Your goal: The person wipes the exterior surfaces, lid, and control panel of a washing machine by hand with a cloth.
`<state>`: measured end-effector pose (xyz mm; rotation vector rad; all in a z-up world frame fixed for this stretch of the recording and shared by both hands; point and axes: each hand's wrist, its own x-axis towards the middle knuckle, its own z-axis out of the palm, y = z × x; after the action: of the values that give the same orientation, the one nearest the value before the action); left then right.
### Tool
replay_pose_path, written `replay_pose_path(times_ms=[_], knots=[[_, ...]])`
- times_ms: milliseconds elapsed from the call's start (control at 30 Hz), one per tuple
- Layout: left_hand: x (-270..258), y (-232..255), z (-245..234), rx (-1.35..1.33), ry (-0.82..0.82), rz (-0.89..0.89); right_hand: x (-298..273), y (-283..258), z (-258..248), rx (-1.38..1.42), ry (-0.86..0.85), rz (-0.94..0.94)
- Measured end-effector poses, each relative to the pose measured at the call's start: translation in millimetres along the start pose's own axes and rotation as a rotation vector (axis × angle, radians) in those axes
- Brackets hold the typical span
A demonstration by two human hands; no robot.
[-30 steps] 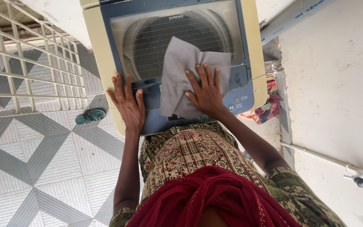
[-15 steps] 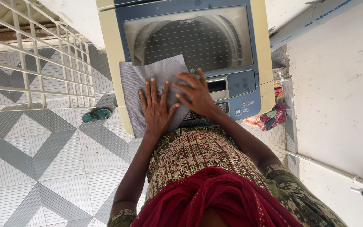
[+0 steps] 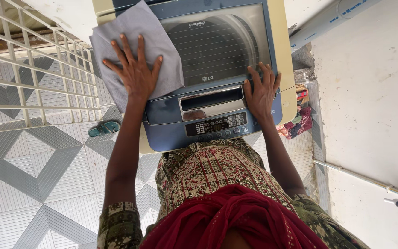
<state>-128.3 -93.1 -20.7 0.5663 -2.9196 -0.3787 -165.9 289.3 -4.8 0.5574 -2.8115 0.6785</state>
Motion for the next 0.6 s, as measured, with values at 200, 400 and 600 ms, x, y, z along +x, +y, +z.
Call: replay_pose_path(times_ms=[200,400,600], knots=[[73.6,-6.9,-10.2,-0.023,-0.091,-0.021,2.7,-2.9,-2.5,-0.01,0.002,-0.009],[133.7,-26.3,-3.1,-0.019,-0.108,0.054,2.2,-2.8,-2.7,-0.007,-0.013,0.013],[163.1,-36.0,6.0,-0.033,-0.094,0.074,2.7,0.4,0.7,-0.013,0.004,0.012]])
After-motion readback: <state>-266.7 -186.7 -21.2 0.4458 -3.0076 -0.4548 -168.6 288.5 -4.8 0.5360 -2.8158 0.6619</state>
